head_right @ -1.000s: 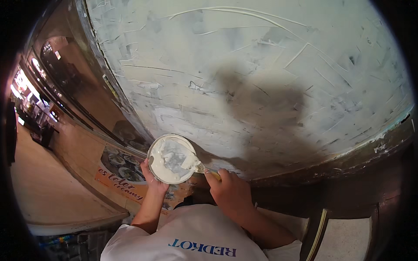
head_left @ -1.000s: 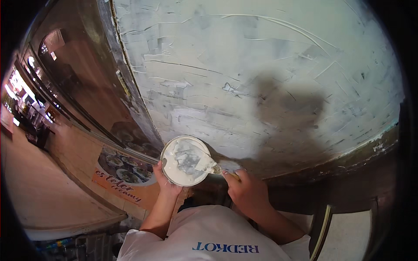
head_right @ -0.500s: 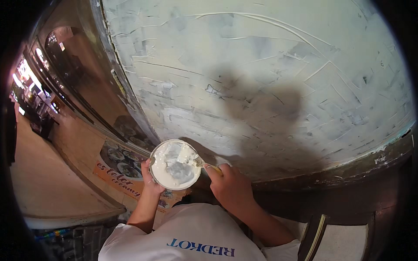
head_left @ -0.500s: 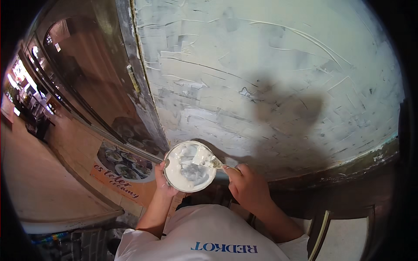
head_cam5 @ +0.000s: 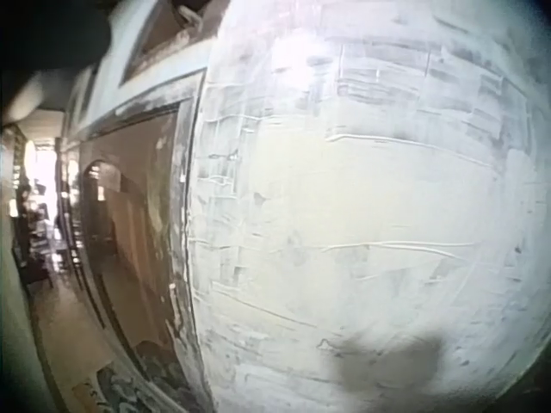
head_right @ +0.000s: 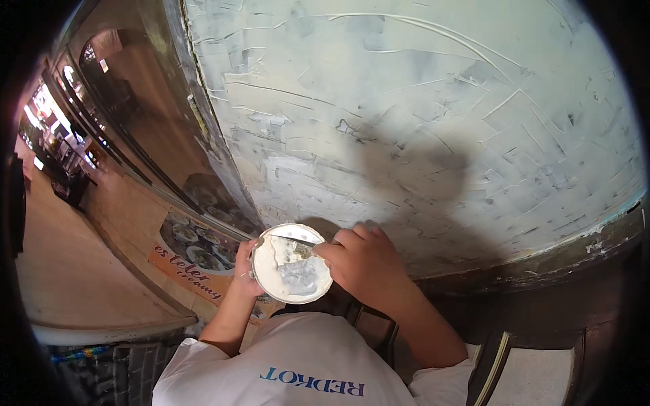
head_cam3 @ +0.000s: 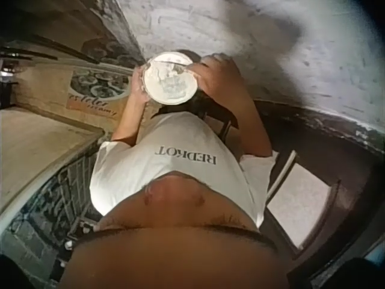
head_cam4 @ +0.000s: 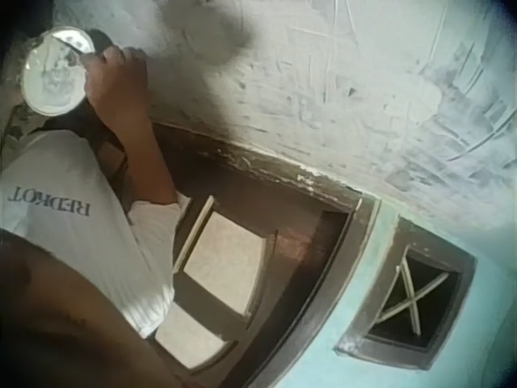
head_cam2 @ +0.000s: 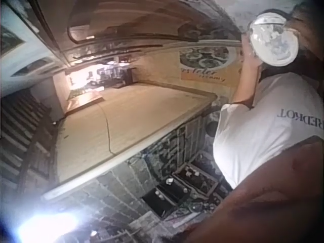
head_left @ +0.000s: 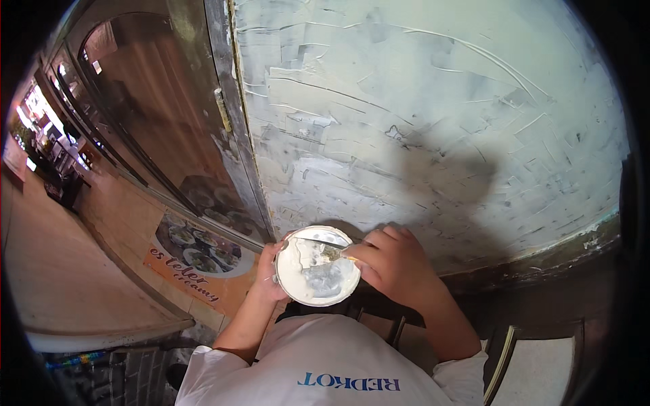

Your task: Applying putty or plaster to a wall using a putty knife and fingers.

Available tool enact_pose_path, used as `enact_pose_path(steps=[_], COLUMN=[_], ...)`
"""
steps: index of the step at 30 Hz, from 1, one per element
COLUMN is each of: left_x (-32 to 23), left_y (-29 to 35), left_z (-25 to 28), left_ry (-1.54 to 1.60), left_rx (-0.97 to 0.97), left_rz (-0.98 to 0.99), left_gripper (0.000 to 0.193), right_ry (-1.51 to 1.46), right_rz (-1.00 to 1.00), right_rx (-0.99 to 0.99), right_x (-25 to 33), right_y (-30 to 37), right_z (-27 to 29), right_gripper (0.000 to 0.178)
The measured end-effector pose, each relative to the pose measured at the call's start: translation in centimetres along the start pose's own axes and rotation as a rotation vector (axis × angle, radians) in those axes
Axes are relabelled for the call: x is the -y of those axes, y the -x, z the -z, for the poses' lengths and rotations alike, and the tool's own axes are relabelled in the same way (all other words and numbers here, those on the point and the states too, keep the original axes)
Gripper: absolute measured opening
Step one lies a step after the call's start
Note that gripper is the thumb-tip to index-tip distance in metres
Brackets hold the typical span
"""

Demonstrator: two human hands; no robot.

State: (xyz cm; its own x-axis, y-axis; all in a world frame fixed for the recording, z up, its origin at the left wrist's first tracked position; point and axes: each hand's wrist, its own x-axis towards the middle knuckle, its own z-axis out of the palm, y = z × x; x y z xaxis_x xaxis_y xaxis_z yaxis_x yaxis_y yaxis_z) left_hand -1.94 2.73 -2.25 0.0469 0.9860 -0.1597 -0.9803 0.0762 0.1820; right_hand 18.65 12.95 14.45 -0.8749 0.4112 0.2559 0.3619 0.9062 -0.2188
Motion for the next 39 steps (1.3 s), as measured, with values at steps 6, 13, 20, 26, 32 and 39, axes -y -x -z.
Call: enact_pose_path(steps=[6, 13, 20, 26, 32, 39], left_x=[-0.7, -0.3, 0.8, 1.7, 2.1, 1.7], left_y=[0.5, 0.2, -0.1, -0.7, -0.6, -0.1], left_z=[-1.7, -2.7, -3.3, -3.2, -3.2, -4.0], left_ry=[-0.015, 0.013, 0.006, 0.019, 0.031, 0.035], left_rx=[-0.083, -0.199, -0.264, -0.377, -0.303, -0.244], left_rz=[-0.06, -0.308, -0.475, -0.531, -0.491, -0.47], left_gripper=[0.062, 0.054, 0.05, 0.049, 0.042, 0.05], right_ry=[0.102, -0.153, -0.4, -0.488, -0.535, -0.59], right_rz=[-0.055, -0.166, -0.177, -0.236, -0.293, -0.263], right_rx=[0.141, 0.244, 0.142, 0.113, 0.023, -0.188], right_x=[-0.8, 0.1, 2.0, 3.5, 3.4, 1.1], right_y=[0.3, 1.5, 2.5, 2.5, 1.9, 1.7], right_z=[3.0, -1.0, -4.9, -6.3, -7.4, -7.1], right_gripper=[0.024, 0.025, 0.026, 0.026, 0.027, 0.026])
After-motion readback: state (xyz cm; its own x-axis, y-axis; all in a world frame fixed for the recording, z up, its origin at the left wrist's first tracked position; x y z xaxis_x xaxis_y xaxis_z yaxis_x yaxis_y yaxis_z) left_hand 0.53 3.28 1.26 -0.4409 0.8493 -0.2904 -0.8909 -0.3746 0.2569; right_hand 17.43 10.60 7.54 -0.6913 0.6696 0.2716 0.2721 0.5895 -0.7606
